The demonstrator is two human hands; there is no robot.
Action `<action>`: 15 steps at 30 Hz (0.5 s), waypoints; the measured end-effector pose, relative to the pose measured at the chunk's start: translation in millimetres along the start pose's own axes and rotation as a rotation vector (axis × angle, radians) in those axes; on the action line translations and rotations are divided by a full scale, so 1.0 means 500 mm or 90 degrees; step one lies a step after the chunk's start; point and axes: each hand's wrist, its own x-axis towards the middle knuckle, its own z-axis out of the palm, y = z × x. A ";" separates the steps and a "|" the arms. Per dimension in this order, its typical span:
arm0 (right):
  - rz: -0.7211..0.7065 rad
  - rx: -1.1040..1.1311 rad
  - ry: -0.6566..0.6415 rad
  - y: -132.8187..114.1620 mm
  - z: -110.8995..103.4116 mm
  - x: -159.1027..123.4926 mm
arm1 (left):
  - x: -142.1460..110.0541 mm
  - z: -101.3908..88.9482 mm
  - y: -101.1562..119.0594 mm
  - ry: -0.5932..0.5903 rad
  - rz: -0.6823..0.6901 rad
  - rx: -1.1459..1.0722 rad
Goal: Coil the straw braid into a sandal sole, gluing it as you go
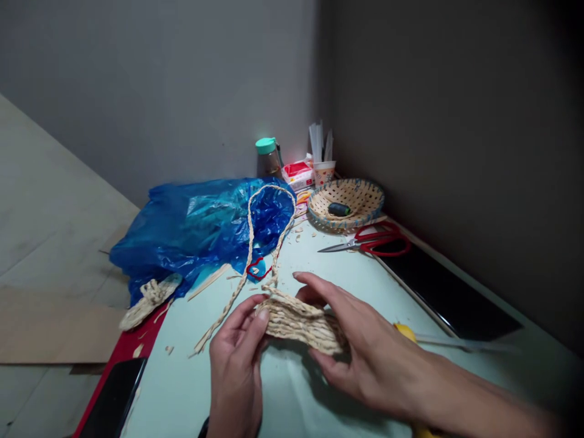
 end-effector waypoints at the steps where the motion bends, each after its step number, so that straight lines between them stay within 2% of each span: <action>1: 0.016 0.014 0.001 -0.001 -0.004 0.002 | -0.004 0.000 0.003 -0.013 0.013 0.012; 5: 0.068 0.086 -0.018 -0.006 -0.030 0.010 | -0.022 0.002 0.021 -0.053 0.072 0.080; 9: 0.067 0.136 -0.050 -0.012 -0.052 0.016 | -0.028 -0.004 0.024 -0.109 0.094 0.193; 15: 0.060 0.066 -0.071 -0.009 -0.060 0.010 | -0.024 -0.021 0.003 -0.154 0.351 0.447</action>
